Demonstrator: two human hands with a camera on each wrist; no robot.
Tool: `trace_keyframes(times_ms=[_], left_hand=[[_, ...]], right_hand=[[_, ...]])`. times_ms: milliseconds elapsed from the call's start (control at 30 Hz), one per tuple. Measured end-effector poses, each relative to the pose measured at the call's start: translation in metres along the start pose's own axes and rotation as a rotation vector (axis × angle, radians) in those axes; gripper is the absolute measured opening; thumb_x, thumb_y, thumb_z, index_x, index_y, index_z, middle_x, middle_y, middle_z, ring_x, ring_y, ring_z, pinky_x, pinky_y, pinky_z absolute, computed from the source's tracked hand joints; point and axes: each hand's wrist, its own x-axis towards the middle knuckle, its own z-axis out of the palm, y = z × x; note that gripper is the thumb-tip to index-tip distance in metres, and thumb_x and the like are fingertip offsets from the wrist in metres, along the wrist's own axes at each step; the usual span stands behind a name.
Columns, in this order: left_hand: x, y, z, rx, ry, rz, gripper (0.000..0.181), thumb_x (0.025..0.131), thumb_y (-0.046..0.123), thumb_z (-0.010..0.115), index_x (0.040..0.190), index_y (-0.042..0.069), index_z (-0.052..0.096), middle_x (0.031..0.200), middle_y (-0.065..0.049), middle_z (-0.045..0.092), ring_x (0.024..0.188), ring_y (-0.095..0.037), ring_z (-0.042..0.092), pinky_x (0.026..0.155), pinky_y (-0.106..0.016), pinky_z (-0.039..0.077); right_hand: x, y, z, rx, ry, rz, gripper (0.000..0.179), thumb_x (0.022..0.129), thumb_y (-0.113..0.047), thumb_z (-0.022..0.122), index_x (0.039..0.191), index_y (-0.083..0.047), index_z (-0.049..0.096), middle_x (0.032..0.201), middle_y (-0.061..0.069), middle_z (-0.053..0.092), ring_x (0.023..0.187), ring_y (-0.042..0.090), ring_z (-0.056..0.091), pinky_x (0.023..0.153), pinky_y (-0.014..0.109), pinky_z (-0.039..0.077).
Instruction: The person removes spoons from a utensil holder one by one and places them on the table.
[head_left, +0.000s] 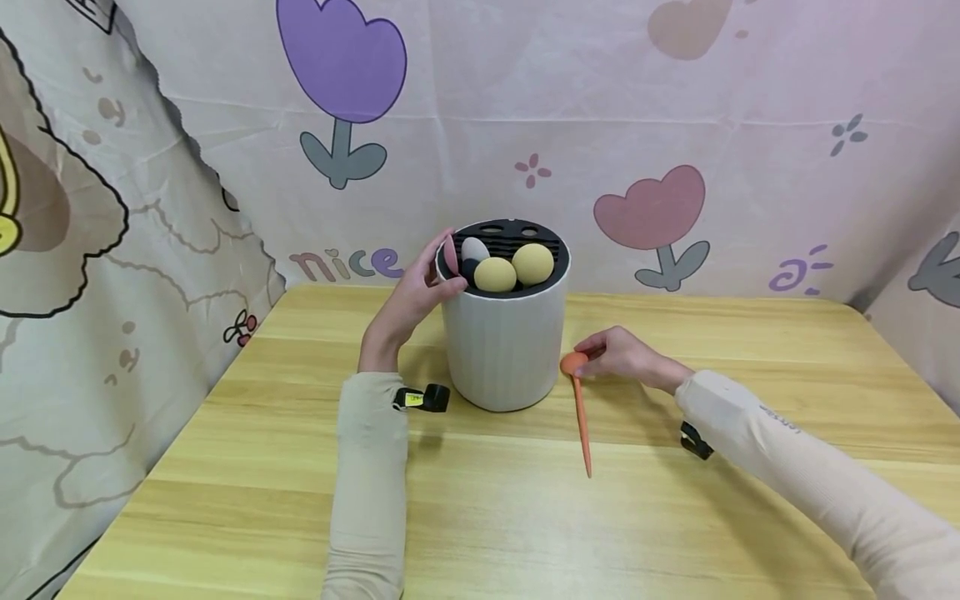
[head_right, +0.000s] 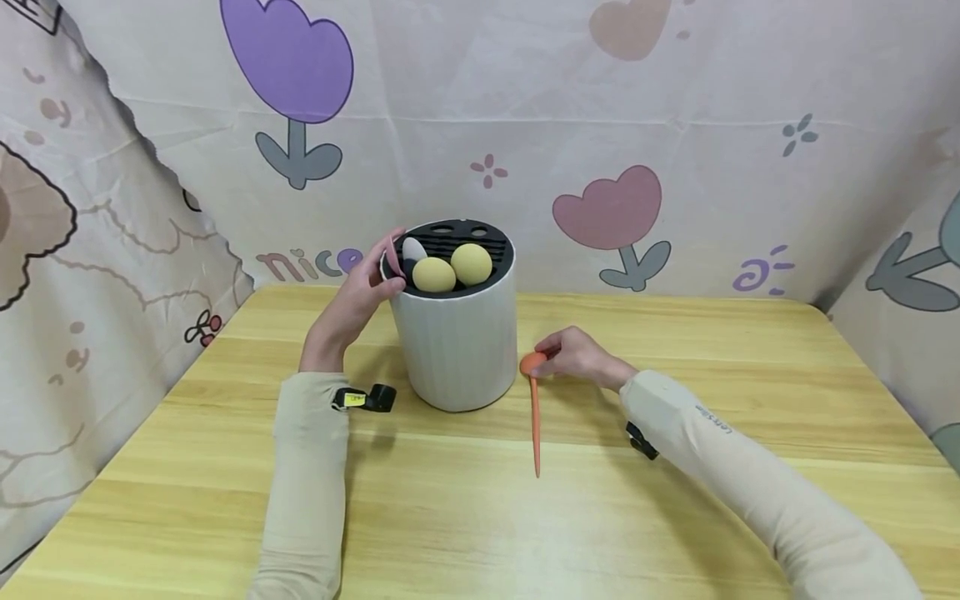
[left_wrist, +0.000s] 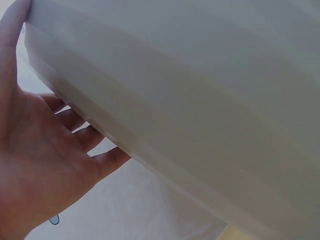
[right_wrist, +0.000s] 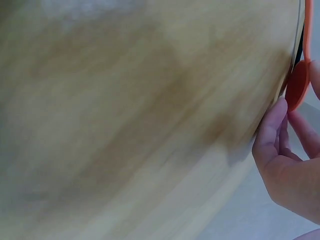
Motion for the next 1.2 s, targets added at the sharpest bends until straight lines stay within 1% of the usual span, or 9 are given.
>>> trace_keyframes(times_ms=[167, 300, 467, 667, 767, 867, 967, 1033, 1200], left_hand=[[0.000, -0.001, 0.000, -0.005, 0.003, -0.007, 0.131, 0.055, 0.080, 0.073, 0.155, 0.013, 0.022, 0.159, -0.007, 0.015, 0.145, -0.028, 0.010, 0.114, -0.050, 0.013], [0.000, -0.002, 0.000, -0.014, 0.006, -0.006, 0.129, 0.056, 0.079, 0.073, 0.154, 0.012, 0.023, 0.159, -0.007, 0.015, 0.145, -0.028, 0.010, 0.114, -0.050, 0.014], [0.002, -0.003, -0.001, -0.007, 0.005, -0.018, 0.131, 0.053, 0.080, 0.073, 0.155, 0.014, 0.023, 0.159, -0.005, 0.015, 0.145, -0.028, 0.009, 0.115, -0.049, 0.013], [0.004, 0.001, -0.002, -0.003, 0.009, -0.008, 0.128, 0.055, 0.079, 0.073, 0.154, 0.015, 0.024, 0.159, -0.005, 0.016, 0.145, -0.027, 0.010, 0.115, -0.049, 0.013], [0.004, 0.003, -0.001, -0.009, 0.004, -0.008, 0.128, 0.055, 0.078, 0.074, 0.154, 0.014, 0.024, 0.158, -0.006, 0.017, 0.145, -0.027, 0.011, 0.114, -0.049, 0.014], [0.004, 0.003, -0.001, -0.012, 0.000, -0.010, 0.128, 0.055, 0.078, 0.074, 0.154, 0.014, 0.023, 0.158, -0.006, 0.017, 0.145, -0.027, 0.012, 0.114, -0.050, 0.015], [0.004, 0.002, 0.000, -0.019, 0.000, -0.009, 0.128, 0.055, 0.077, 0.075, 0.154, 0.015, 0.024, 0.158, -0.006, 0.017, 0.145, -0.026, 0.013, 0.114, -0.050, 0.015], [0.004, 0.001, 0.000, -0.023, -0.001, -0.007, 0.128, 0.055, 0.077, 0.075, 0.154, 0.014, 0.023, 0.159, -0.006, 0.016, 0.145, -0.026, 0.012, 0.114, -0.051, 0.014], [0.004, -0.002, 0.000, -0.037, -0.008, -0.003, 0.123, 0.060, 0.073, 0.075, 0.154, 0.013, 0.023, 0.158, -0.006, 0.016, 0.144, -0.026, 0.016, 0.113, -0.051, 0.017]], right_hand=[[0.001, 0.001, 0.001, -0.017, -0.002, 0.009, 0.045, 0.083, -0.010, 0.076, 0.119, 0.013, 0.061, 0.105, 0.018, 0.068, 0.083, 0.016, 0.059, 0.073, 0.026, 0.051], [0.003, 0.002, 0.002, -0.017, -0.003, 0.014, 0.044, 0.083, -0.010, 0.076, 0.119, 0.012, 0.061, 0.104, 0.016, 0.068, 0.081, 0.016, 0.058, 0.071, 0.026, 0.051], [0.004, 0.002, 0.002, -0.009, -0.004, 0.026, 0.047, 0.085, -0.010, 0.075, 0.123, 0.013, 0.058, 0.109, 0.020, 0.066, 0.083, 0.016, 0.059, 0.071, 0.027, 0.052], [0.004, -0.005, -0.003, 0.008, -0.012, 0.053, 0.047, 0.092, -0.014, 0.066, 0.128, 0.013, 0.053, 0.113, 0.021, 0.066, 0.095, 0.022, 0.061, 0.078, 0.034, 0.055], [0.002, -0.007, -0.008, -0.005, -0.025, 0.057, 0.044, 0.097, -0.014, 0.059, 0.131, 0.012, 0.051, 0.121, 0.023, 0.061, 0.104, 0.027, 0.058, 0.083, 0.037, 0.054], [0.000, -0.008, -0.012, -0.015, -0.031, 0.053, 0.044, 0.099, -0.014, 0.054, 0.134, 0.013, 0.048, 0.132, 0.027, 0.052, 0.112, 0.032, 0.055, 0.089, 0.042, 0.051], [-0.002, -0.010, -0.017, -0.004, -0.033, 0.041, 0.044, 0.101, -0.013, 0.051, 0.135, 0.013, 0.045, 0.136, 0.030, 0.047, 0.118, 0.038, 0.052, 0.094, 0.046, 0.048], [-0.003, -0.011, -0.019, 0.012, -0.028, 0.034, 0.044, 0.100, -0.013, 0.051, 0.136, 0.012, 0.045, 0.137, 0.029, 0.047, 0.120, 0.039, 0.051, 0.095, 0.047, 0.046], [-0.007, -0.018, -0.023, 0.049, 0.007, -0.005, 0.044, 0.100, -0.014, 0.052, 0.136, 0.011, 0.046, 0.135, 0.029, 0.049, 0.120, 0.038, 0.051, 0.095, 0.048, 0.047]])
